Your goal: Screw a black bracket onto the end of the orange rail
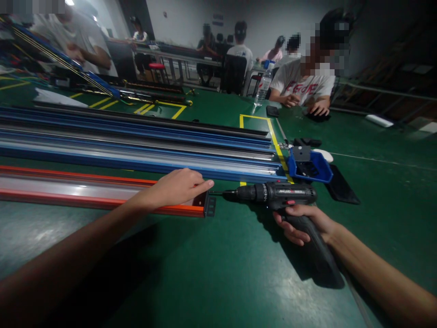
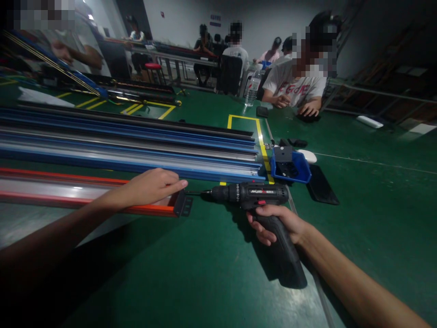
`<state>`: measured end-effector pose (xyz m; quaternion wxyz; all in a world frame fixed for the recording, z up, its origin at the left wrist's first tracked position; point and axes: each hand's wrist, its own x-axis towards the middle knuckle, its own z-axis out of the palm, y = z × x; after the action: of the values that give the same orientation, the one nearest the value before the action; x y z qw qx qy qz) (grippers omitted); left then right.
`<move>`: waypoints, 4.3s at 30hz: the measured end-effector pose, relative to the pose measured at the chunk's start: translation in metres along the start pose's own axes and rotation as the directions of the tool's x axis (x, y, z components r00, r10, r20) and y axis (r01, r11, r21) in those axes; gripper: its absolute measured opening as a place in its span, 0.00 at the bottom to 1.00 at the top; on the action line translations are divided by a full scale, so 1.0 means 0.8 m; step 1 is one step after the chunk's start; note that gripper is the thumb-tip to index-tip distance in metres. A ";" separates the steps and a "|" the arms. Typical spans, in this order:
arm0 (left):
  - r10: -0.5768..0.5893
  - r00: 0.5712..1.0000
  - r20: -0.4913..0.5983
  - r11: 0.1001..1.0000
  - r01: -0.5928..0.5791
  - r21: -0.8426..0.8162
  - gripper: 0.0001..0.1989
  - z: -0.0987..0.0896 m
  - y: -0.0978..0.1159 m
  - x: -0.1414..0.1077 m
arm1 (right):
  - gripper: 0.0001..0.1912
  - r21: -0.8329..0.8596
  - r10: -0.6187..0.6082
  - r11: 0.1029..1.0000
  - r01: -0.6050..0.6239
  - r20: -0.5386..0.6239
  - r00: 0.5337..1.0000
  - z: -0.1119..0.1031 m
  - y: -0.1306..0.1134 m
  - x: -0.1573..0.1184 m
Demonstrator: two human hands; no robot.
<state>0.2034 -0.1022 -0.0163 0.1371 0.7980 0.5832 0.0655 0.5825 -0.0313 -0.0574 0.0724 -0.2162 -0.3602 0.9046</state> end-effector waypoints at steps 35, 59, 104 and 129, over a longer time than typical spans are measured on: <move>0.008 1.000 -0.007 1.000 -0.008 0.017 0.34 0.001 -0.001 0.000 | 0.16 0.007 0.029 1.000 -0.029 0.026 0.999 -0.004 -0.002 0.002; -0.008 1.000 0.000 1.000 0.008 0.002 0.34 0.001 -0.001 -0.001 | 0.16 -0.019 0.022 1.000 -0.022 0.016 1.000 -0.002 -0.003 0.002; -0.023 1.000 0.015 1.000 0.023 0.004 0.34 0.002 -0.002 0.000 | 0.17 -0.009 0.031 0.999 -0.031 0.025 0.999 -0.002 -0.004 0.002; -0.016 1.000 0.009 1.000 0.015 0.023 0.35 0.004 -0.004 -0.001 | 0.18 0.010 0.031 0.999 -0.032 0.054 0.998 -0.005 -0.003 0.003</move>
<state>0.2013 -0.1022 -0.0198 0.1312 0.7953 0.5894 0.0543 0.5821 -0.0266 -0.0590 0.0494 -0.1969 -0.3536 0.9131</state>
